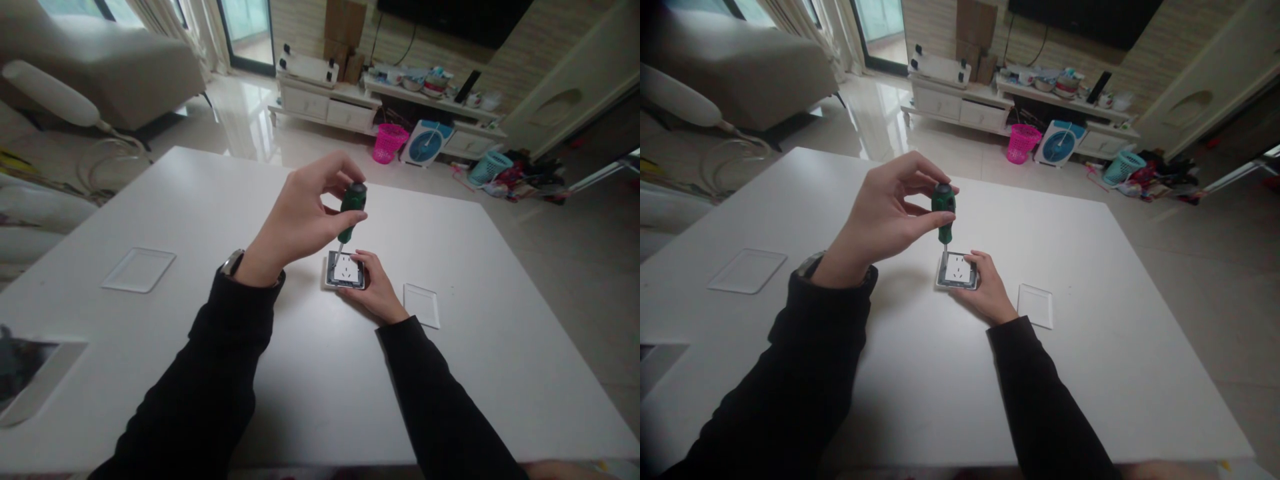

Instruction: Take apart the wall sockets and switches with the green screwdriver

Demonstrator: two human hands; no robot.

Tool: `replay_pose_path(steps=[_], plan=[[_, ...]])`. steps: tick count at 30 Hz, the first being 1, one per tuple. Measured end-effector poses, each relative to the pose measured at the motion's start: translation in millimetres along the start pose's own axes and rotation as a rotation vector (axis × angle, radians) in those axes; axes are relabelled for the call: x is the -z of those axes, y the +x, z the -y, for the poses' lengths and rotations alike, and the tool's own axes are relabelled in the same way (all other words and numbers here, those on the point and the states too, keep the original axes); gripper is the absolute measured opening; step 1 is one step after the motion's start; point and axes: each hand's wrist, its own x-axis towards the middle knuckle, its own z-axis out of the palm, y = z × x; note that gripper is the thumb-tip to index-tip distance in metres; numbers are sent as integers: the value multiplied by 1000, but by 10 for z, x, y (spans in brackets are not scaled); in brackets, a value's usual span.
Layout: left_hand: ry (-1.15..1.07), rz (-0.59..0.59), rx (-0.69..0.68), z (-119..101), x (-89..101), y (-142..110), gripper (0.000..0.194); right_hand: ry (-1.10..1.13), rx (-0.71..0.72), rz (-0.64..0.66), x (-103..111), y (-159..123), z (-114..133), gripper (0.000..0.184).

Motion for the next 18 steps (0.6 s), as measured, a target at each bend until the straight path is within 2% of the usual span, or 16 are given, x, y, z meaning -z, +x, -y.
replay_pose_path(steps=[18], plan=[[20, 9, 18, -5, 17, 8, 37, 10, 2, 5, 7, 4, 7, 69]])
